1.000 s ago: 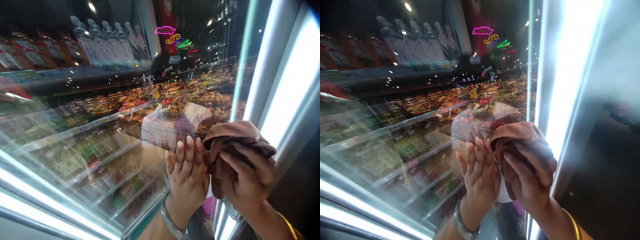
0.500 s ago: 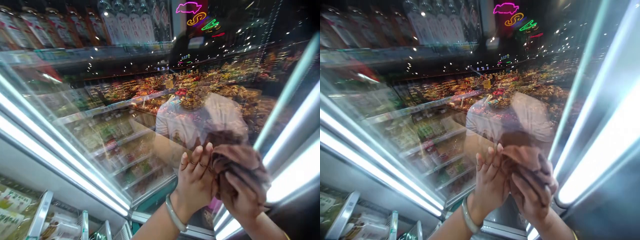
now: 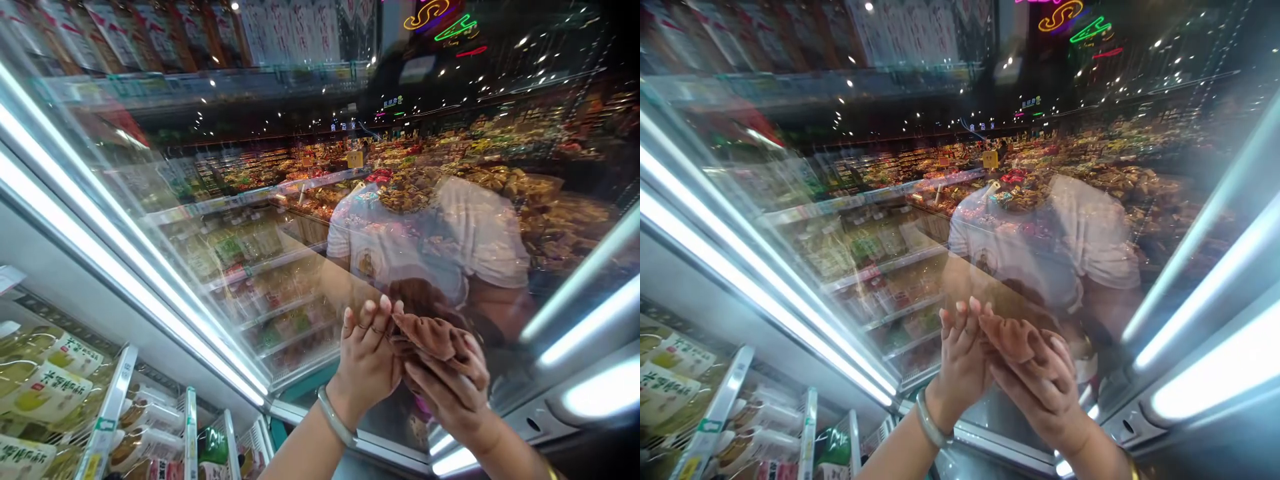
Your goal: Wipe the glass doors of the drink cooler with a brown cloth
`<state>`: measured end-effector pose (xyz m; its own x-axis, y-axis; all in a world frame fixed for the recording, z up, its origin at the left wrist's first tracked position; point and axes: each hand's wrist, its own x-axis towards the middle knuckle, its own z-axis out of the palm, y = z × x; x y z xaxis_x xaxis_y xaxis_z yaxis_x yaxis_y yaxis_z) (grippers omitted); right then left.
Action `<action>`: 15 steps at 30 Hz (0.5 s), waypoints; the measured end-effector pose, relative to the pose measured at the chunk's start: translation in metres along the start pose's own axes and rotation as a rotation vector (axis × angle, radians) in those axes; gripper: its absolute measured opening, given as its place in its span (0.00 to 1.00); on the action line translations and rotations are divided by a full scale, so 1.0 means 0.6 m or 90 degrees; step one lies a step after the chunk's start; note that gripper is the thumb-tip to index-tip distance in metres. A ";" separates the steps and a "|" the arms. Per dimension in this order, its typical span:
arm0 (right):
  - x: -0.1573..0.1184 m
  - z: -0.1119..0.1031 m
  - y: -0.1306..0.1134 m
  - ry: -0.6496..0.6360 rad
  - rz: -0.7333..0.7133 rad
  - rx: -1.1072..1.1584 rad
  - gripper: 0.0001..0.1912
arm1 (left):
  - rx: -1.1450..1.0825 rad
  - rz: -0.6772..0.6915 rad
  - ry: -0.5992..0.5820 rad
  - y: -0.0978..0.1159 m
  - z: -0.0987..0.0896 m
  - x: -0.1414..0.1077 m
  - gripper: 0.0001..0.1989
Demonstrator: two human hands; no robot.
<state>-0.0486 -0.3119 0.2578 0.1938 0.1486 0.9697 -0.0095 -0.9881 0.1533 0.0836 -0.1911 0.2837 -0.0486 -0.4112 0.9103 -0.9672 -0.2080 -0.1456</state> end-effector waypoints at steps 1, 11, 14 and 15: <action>-0.003 -0.001 0.000 0.015 0.010 -0.008 0.23 | 0.000 0.009 0.001 -0.001 0.002 -0.007 0.36; 0.051 0.075 -0.069 -0.027 -0.034 0.016 0.18 | 0.041 -0.046 0.046 -0.088 -0.024 -0.042 0.34; 0.049 0.062 -0.068 -0.022 -0.015 0.022 0.24 | 0.057 -0.044 0.032 -0.114 -0.036 -0.050 0.34; 0.058 0.061 -0.068 0.008 0.014 0.010 0.28 | 0.059 -0.044 0.032 -0.119 -0.039 -0.051 0.35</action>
<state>-0.0058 -0.2679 0.2782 0.1814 0.1272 0.9752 0.0021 -0.9917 0.1289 0.1484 -0.1430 0.2750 0.0023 -0.3484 0.9374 -0.9415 -0.3167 -0.1154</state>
